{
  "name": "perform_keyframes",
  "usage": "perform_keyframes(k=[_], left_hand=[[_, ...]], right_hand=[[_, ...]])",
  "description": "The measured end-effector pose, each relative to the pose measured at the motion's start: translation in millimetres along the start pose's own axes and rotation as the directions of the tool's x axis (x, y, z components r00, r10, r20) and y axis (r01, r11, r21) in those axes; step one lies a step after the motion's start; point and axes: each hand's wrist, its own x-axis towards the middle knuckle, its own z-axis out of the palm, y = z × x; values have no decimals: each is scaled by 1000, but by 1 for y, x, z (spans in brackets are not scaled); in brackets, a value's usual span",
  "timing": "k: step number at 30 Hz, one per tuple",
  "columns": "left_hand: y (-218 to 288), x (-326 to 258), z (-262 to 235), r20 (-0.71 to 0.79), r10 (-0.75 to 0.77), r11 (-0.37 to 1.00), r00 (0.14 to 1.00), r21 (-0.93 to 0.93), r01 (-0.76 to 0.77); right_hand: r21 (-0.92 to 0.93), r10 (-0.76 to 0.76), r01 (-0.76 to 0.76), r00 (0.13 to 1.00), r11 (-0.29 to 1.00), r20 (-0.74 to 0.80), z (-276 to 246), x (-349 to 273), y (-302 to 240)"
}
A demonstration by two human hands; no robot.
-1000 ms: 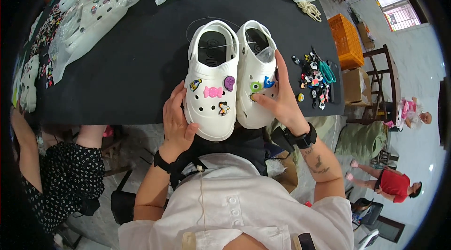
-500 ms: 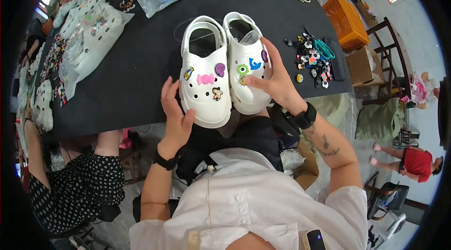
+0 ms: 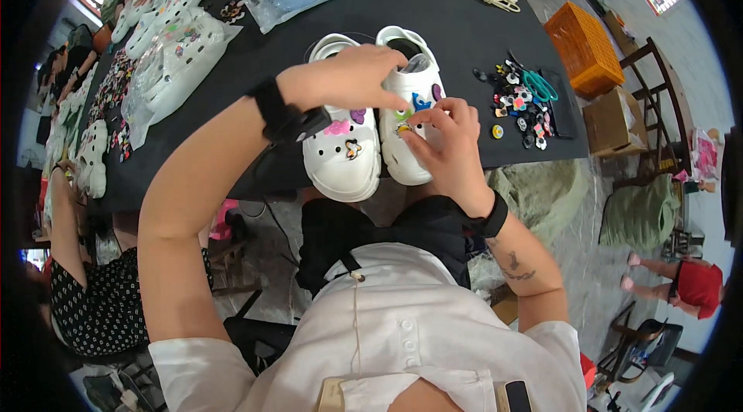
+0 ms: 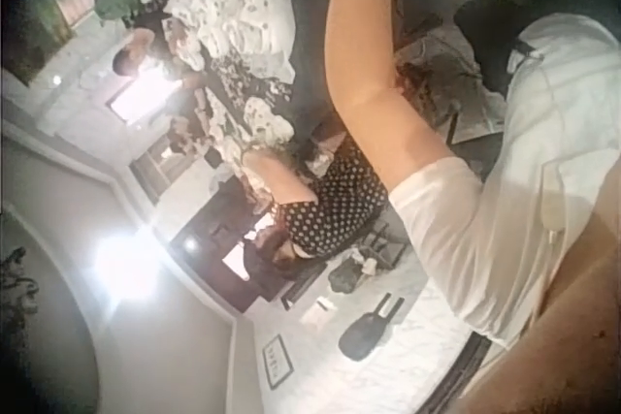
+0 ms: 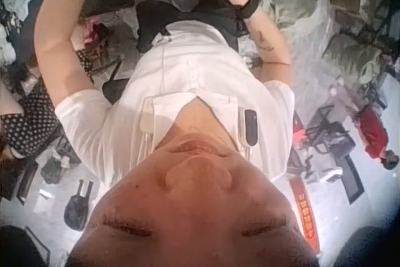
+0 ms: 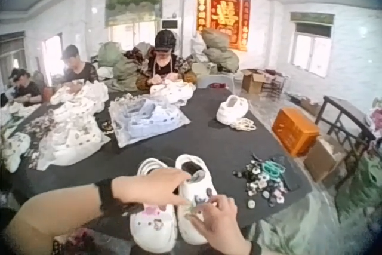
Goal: Decorate clogs by attaching plastic charms to the holes in the upper.
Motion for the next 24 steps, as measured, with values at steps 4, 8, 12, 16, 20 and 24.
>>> perform_keyframes(k=[4, 8, 12, 16, 20, 24], left_hand=[[2, 27, -3, 45, 10, 990, 999, 137, -16], [2, 32, 3, -57, 89, 995, 994, 44, -87], [3, 28, 11, -86, 139, 974, 987, -167, -152], [7, 36, 5, 50, -27, 995, 998, -99, 32], [6, 45, 8, 110, -27, 997, 994, -66, 34], [-6, 54, 11, 211, -46, 968, 976, -233, 96]], right_hand=[[479, 85, -142, 987, 866, 139, -1, 0, 11], [614, 303, -393, 919, 685, 251, -13, 0, 32], [563, 320, -479, 876, 674, 362, -22, 5, 44], [665, 323, -492, 870, 561, 372, -10, 8, 43], [555, 322, -448, 893, 701, 315, -6, 12, 46], [442, 272, -377, 920, 814, 283, -6, 14, 46]])
